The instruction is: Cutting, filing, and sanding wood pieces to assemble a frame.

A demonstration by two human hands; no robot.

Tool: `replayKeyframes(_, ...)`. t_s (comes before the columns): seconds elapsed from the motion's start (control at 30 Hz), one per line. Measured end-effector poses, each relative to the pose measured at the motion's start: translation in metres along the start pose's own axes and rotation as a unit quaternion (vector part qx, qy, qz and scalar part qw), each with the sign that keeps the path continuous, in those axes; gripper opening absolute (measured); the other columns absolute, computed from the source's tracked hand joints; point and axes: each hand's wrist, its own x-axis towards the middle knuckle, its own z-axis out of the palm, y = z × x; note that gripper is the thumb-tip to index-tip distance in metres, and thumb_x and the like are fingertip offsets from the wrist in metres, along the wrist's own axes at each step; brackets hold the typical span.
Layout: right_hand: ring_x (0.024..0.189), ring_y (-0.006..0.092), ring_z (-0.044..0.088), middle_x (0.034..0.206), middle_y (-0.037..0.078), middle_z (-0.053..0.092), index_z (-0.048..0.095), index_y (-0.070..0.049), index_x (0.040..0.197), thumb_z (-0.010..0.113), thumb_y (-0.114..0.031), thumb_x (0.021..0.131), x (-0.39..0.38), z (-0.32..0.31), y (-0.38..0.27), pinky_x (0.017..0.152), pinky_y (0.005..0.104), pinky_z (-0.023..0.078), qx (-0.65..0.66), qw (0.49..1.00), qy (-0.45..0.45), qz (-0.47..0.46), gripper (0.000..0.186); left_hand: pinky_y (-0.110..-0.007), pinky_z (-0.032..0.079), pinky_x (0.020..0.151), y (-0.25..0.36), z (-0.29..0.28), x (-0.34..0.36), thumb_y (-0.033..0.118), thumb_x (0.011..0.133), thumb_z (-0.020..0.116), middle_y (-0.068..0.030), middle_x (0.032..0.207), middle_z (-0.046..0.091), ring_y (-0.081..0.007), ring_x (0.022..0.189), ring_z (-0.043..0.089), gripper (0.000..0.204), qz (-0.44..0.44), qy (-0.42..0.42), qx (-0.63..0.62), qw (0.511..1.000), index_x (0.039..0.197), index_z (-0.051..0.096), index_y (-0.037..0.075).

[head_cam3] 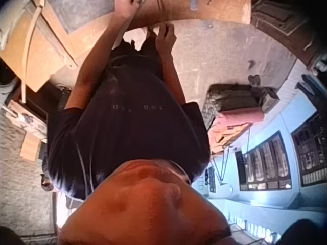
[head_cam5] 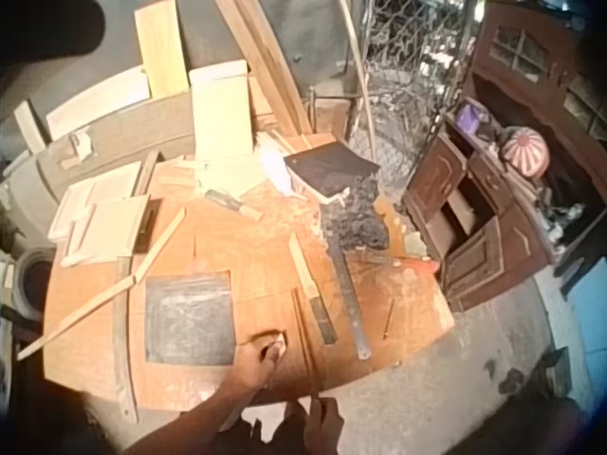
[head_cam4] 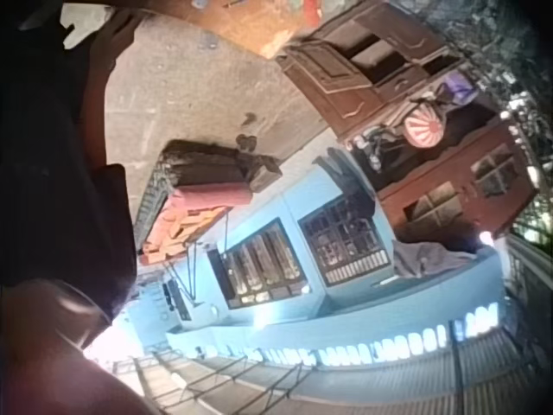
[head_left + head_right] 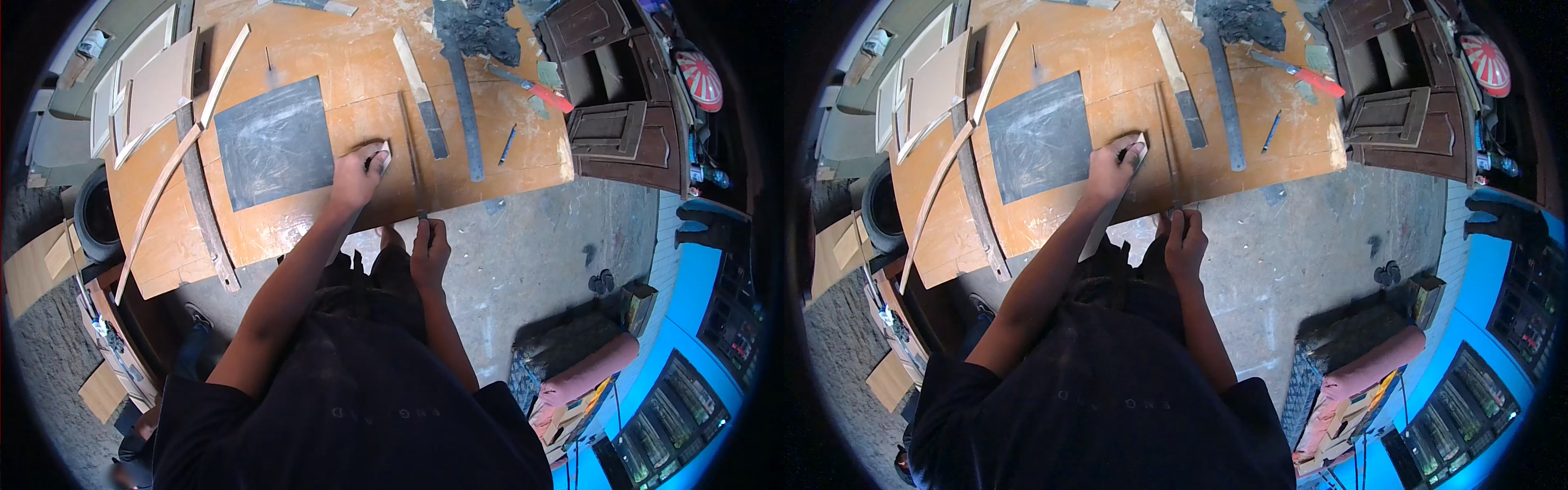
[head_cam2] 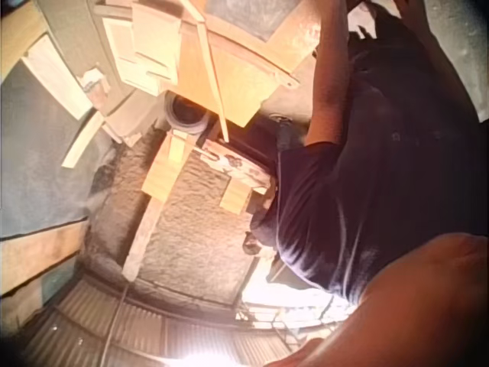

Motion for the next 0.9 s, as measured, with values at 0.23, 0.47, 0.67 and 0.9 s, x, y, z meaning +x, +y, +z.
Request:
replayKeyframes(0.23, 0.056, 0.0119, 0.050, 0.063, 0.004, 0.054, 0.057, -0.002, 0.095, 0.054, -0.022, 0.104, -0.032, 0.025, 0.005, 0.053, 0.0331, 0.040, -0.017, 0.999, 0.042, 0.022, 0.022, -0.040, 0.051, 0.087, -0.037, 0.013, -0.005, 0.009, 0.087, 0.071, -0.0140, 0.098, 0.062, -0.0327, 0.098, 0.061, 0.026, 0.312, 0.098, 0.035, 0.944, 0.112, 0.072, 0.004)
replayKeyframes(0.47, 0.078, 0.0401, 0.067, 0.089, 0.023, 0.067, 0.054, -0.002, 0.110, 0.050, -0.015, 0.103, -0.071, 0.056, 0.007, 0.068, 0.0448, 0.052, -0.018, 0.997, 0.040, 0.067, 0.015, -0.038, 0.053, 0.084, -0.038, 0.012, -0.003, 0.004, 0.086, 0.069, -0.0132, 0.098, 0.068, -0.0309, 0.093, 0.064, 0.025, 0.323, 0.103, -0.010, 0.941, 0.111, 0.073, 0.004)
replayKeyframes(0.67, 0.102, 0.0486, 0.066, 0.134, 0.034, 0.056, 0.051, 0.000, 0.114, 0.049, -0.009, 0.102, -0.077, 0.078, 0.021, 0.079, 0.0463, 0.055, -0.037, 0.995, 0.053, 0.077, 0.015, -0.037, 0.054, 0.083, -0.044, 0.012, -0.002, 0.000, 0.086, 0.066, -0.0121, 0.097, 0.069, -0.0304, 0.092, 0.066, 0.024, 0.336, 0.108, -0.020, 0.935, 0.107, 0.075, 0.005)
replayKeyframes(0.9, 0.072, 0.0404, 0.066, 0.079, 0.020, 0.066, 0.057, -0.002, 0.101, 0.051, -0.017, 0.104, -0.064, 0.085, 0.006, 0.064, 0.0447, 0.050, -0.046, 0.992, 0.120, 0.001, 0.016, -0.036, 0.054, 0.081, -0.045, 0.013, 0.001, -0.001, 0.085, 0.065, -0.0111, 0.096, 0.069, -0.0293, 0.092, 0.066, 0.026, 0.333, 0.114, -0.011, 0.936, 0.107, 0.076, 0.006)
